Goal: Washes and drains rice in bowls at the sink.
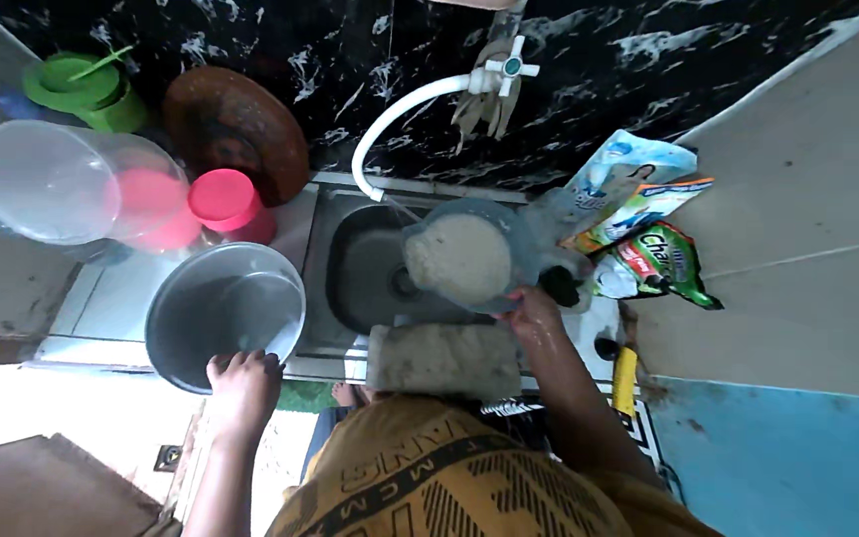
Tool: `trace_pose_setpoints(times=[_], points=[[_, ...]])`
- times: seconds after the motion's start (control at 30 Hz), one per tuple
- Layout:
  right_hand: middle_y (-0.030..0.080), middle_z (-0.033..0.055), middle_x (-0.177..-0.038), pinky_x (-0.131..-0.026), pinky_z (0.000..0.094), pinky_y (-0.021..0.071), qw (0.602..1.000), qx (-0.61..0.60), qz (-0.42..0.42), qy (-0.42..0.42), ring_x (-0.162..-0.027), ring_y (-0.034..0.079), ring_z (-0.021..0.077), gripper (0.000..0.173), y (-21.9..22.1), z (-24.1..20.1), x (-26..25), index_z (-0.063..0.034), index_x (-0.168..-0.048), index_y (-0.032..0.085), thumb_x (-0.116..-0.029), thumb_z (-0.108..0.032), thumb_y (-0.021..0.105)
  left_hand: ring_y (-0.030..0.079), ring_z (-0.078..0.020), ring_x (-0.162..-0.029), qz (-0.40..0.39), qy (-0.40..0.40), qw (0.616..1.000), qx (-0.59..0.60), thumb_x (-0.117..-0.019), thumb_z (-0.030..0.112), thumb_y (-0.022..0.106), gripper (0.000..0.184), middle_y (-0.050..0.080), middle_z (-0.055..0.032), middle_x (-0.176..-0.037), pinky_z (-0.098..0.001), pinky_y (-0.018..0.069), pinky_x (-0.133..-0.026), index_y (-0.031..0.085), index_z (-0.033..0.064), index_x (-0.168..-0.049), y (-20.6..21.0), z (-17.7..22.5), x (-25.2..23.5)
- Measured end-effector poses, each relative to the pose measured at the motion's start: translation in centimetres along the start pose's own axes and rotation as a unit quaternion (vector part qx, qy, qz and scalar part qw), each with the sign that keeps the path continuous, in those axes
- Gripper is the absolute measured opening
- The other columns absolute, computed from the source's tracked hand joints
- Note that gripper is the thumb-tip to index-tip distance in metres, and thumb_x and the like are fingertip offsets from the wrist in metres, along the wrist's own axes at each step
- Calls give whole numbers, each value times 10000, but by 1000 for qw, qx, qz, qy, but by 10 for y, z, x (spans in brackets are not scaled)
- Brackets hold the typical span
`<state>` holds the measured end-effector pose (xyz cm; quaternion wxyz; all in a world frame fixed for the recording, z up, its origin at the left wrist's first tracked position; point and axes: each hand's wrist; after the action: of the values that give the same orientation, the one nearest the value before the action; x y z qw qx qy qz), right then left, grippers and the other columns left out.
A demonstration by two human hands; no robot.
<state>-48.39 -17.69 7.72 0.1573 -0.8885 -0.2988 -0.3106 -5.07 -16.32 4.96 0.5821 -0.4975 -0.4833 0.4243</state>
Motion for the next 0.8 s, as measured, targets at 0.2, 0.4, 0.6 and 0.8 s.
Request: trace_pose_setpoints(times=[0.2, 0.4, 0.6, 0.8], points=[[568, 208, -1016, -547, 429, 572, 1000, -3, -9, 17, -702, 631, 281, 364, 1, 3, 12, 35, -1308, 457, -947, 46, 493, 675, -468, -1061, 104, 8, 993, 56, -841, 660, 670, 622, 737, -200, -1067, -765, 316, -1066, 788, 103, -1091, 6, -3, 5], [572, 204, -966, -508, 420, 574, 1000, -5, -3, 12, -646, 636, 275, 339, 11, 12, 20, 44, -1263, 461, -927, 66, 503, 626, -454, -1180, 221, 13, 960, 168, -943, 637, 517, 600, 694, -211, -1197, -787, 193, -1109, 771, 130, -1140, -11, -10, 10], [595, 192, -946, -478, 438, 575, 996, 47, 53, -50, -619, 651, 273, 372, -6, -3, 51, 26, -1276, 497, -907, 70, 526, 588, -399, -1228, 270, 9, 920, 284, -980, 483, 563, 451, 679, -205, -1186, -723, 160, -1152, 772, 99, -1092, -32, -26, -1], [591, 169, -890, -449, 420, 567, 987, 40, 118, -100, -567, 634, 248, 355, -16, -13, 88, 34, -1261, 497, -909, 68, 520, 594, -310, -1181, 321, 27, 869, 375, -994, 383, 573, 375, 688, -169, -1124, -602, 249, -1155, 777, 68, -1015, -41, -61, -28]])
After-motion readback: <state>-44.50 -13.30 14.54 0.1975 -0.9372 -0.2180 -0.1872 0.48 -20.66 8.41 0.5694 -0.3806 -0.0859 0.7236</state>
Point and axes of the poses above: each hand's wrist, its own x-axis away from the middle knuckle, its own y-axis out of the palm, z = x × y
